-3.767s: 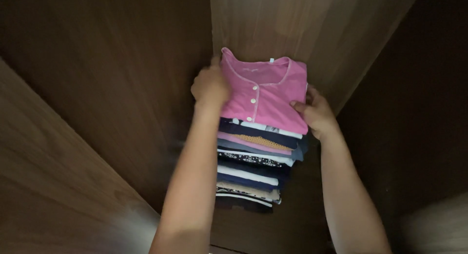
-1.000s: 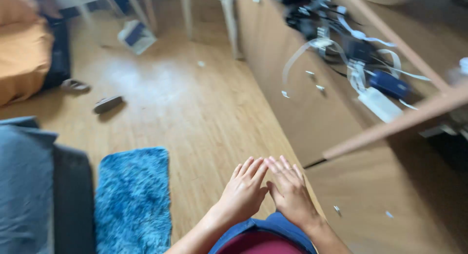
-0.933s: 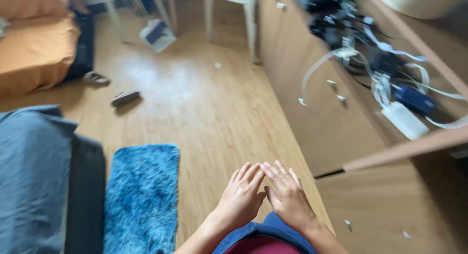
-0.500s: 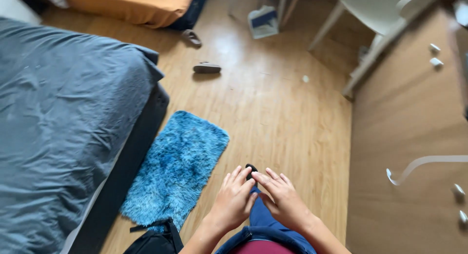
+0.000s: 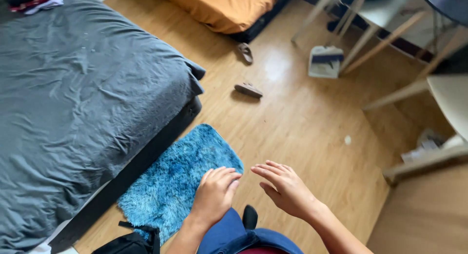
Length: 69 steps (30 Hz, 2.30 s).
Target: The person picks up folded clothes from a bed, including a pink top, a black garment, and a checkered shirt. They carry each item to a wooden wardrobe and place them on a shelf among other folded clothes.
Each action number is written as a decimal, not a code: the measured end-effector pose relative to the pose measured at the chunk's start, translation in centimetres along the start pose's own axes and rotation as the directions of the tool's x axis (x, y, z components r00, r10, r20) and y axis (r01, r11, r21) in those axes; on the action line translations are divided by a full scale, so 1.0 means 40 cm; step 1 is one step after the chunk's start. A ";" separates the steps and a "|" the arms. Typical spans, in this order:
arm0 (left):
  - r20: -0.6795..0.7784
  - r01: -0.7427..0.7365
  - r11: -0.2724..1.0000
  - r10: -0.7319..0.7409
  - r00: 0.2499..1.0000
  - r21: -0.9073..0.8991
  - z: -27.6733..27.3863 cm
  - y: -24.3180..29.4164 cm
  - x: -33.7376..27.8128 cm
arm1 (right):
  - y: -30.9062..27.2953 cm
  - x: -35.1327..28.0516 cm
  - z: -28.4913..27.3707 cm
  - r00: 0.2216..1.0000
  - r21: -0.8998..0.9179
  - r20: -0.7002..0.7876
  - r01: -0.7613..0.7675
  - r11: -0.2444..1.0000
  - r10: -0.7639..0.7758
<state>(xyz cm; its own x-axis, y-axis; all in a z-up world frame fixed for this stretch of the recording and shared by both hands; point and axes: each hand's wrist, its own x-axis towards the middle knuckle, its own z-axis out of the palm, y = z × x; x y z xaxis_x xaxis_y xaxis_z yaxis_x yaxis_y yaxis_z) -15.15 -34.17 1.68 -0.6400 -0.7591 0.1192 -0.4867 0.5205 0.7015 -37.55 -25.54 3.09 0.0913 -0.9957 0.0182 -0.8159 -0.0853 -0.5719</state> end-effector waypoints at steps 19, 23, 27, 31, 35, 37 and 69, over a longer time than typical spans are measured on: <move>-0.399 0.318 0.946 -0.315 0.861 -0.060 -0.373 -0.417 0.910 | 0.309 1.053 -0.251 0.989 -0.015 -0.106 0.098 0.995 -0.099; -0.368 0.280 0.956 -0.292 0.883 -0.087 -0.360 -0.497 1.103 | 0.391 1.219 -0.247 0.996 0.025 -0.045 0.084 0.996 -0.083; -0.397 0.186 0.979 -0.202 0.895 -0.080 -0.343 -0.587 1.281 | 0.508 1.409 -0.248 0.996 0.056 0.006 0.088 0.995 -0.088; -0.409 0.298 0.951 -0.305 0.860 -0.082 -0.370 -0.638 1.446 | 0.576 1.598 -0.304 0.993 0.093 0.045 0.108 0.990 -0.113; -0.534 0.389 0.912 -0.393 0.749 -0.127 -0.444 -0.698 1.610 | 0.620 1.854 -0.391 0.992 0.201 0.012 0.119 0.972 -0.124; -0.580 0.434 0.886 -0.442 0.685 -0.162 -0.473 -0.743 1.655 | 0.610 1.980 -0.422 0.992 0.235 0.026 0.117 0.965 -0.126; -0.226 -0.040 0.223 -0.947 0.230 -0.974 -1.058 -1.760 2.249 | 0.490 3.671 0.021 0.877 0.660 0.416 -0.109 0.743 -0.241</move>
<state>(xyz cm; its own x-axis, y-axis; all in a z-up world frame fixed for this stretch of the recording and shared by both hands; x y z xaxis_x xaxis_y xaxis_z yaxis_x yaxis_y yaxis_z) -13.30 -155.62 -7.25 0.4477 -0.7557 -0.4780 0.4964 -0.2346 0.8358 -39.64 -173.37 -6.13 0.5138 -0.8372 -0.1872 -0.2394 0.0696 -0.9684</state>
